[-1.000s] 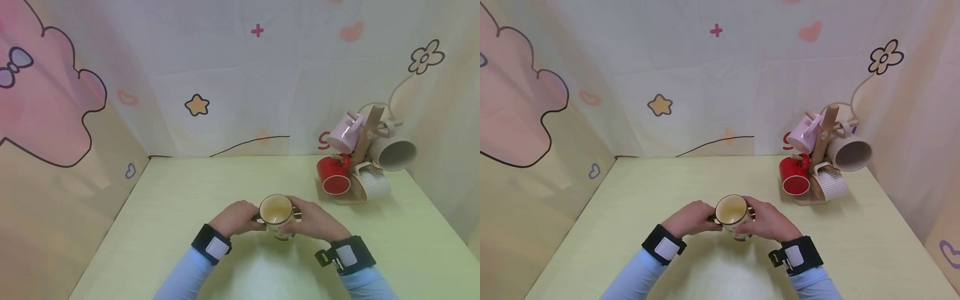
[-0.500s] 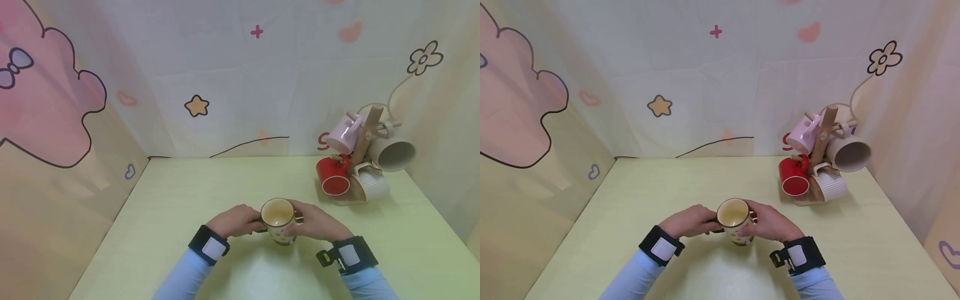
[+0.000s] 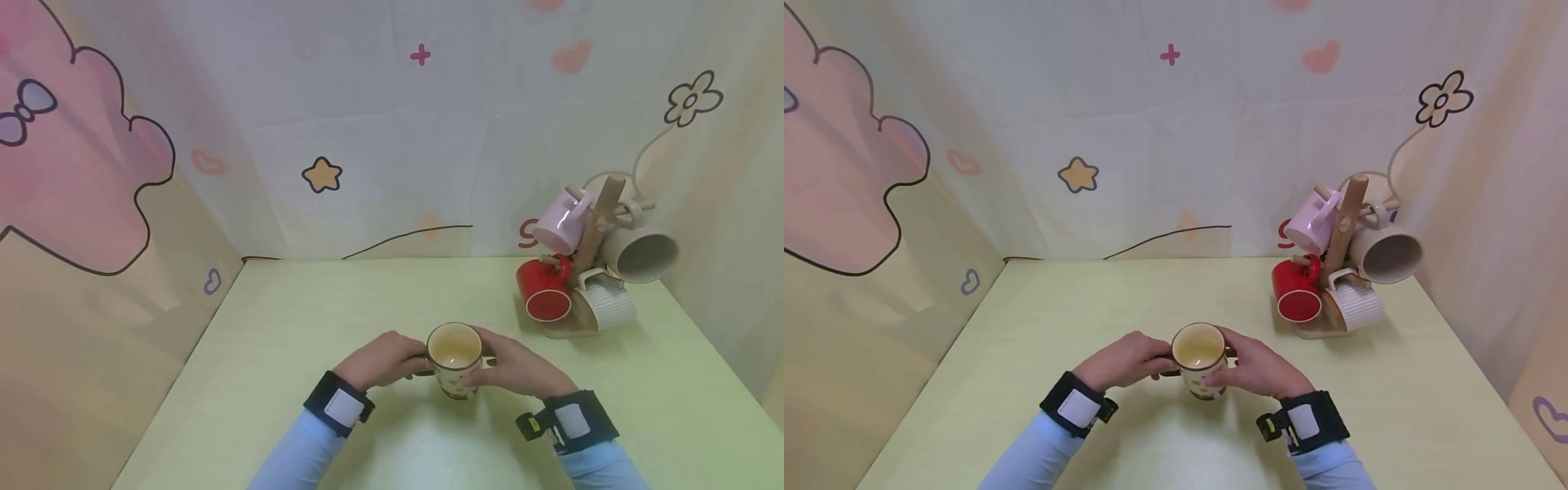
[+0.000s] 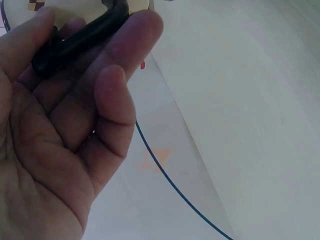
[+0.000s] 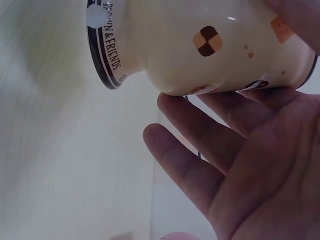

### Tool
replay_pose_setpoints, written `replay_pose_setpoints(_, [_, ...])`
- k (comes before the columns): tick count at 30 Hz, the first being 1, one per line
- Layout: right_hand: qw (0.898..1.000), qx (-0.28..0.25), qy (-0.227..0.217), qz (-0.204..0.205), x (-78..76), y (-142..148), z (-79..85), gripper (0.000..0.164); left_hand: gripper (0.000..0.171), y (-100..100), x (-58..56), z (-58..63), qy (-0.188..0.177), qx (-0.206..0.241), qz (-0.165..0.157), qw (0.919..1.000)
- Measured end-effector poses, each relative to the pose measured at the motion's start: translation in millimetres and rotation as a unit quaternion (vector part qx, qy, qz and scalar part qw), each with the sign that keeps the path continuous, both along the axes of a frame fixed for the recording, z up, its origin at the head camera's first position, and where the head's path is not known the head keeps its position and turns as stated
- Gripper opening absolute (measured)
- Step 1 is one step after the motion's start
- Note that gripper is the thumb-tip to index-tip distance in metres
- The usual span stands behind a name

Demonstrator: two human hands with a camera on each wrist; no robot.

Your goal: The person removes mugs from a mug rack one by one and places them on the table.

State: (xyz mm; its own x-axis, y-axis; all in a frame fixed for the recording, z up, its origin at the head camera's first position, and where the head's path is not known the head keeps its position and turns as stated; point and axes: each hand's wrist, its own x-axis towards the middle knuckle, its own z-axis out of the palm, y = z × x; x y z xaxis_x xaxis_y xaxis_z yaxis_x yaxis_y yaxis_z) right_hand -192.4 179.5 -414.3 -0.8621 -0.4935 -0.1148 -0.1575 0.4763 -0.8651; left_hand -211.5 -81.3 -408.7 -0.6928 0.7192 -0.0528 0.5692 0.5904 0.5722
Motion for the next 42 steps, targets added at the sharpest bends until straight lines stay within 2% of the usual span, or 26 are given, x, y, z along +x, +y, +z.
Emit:
replay_pose_setpoints(5, [1.000,0.016,0.005,-0.017,0.5,-4,1.4,0.087,0.017,-3,0.0,1.4,0.008,0.017,0.013,0.9997])
replay_pose_setpoints(13, [0.997,0.049,0.029,-0.044,2.0,-7,2.4,0.086,0.019,-9,0.9,0.4,0.031,0.015,0.042,0.9985])
replay_pose_setpoints(19, [0.992,0.090,0.031,-0.080,9.4,-2,4.6,0.083,0.017,-18,2.3,-3.4,0.049,0.035,0.080,0.9950])
replay_pose_setpoints(23, [0.984,0.133,0.051,-0.105,14.5,2,4.7,0.081,0.017,-26,4.3,-5.2,0.066,0.044,0.111,0.9906])
replay_pose_setpoints(28, [0.968,0.202,0.086,-0.124,16.9,8,1.4,0.090,0.016,-36,5.7,-7.5,0.089,0.048,0.161,0.9818])
replay_pose_setpoints(32, [0.959,0.228,0.104,-0.129,17.4,13,-5.1,0.095,0.016,-45,5.2,-9.6,0.098,0.048,0.207,0.9721])
replay_pose_setpoints(37, [0.951,0.245,0.135,-0.135,18.7,19,-12.7,0.099,0.017,-58,4.8,-9.3,0.110,0.064,0.263,0.9565])
replay_pose_setpoints(42, [0.939,0.282,0.146,-0.132,20.1,21,-17.5,0.101,0.017,-72,3.9,-9.8,0.122,0.069,0.315,0.9387])
